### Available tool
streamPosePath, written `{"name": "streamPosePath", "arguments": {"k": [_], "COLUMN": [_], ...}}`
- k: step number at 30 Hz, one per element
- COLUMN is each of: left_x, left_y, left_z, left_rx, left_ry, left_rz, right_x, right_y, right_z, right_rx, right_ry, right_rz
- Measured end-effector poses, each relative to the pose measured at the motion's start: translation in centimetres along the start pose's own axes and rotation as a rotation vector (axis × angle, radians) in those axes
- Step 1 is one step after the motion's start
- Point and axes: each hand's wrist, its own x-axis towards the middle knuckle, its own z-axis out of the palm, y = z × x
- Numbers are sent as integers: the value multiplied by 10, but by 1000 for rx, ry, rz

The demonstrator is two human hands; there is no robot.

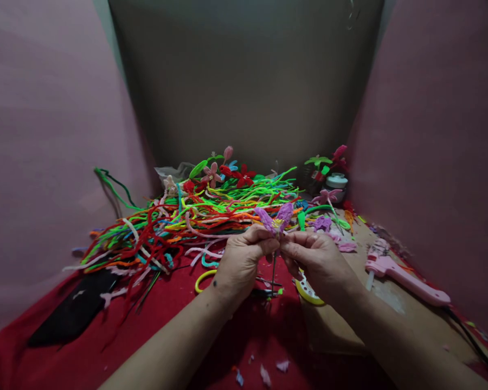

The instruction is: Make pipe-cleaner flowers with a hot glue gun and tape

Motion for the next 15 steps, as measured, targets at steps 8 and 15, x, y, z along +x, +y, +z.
{"name": "streamPosePath", "arguments": {"k": [8, 15], "left_x": [0, 1], "left_y": [4, 18], "left_z": [-1, 0], "left_rx": [27, -130], "left_ry": [-21, 62], "left_rz": [-11, -90], "right_x": [2, 24], "right_y": [-11, -60], "right_z": [-6, -67], "right_rx": [-134, -656], "right_ry": [34, 401], "right_rz": [13, -174]}}
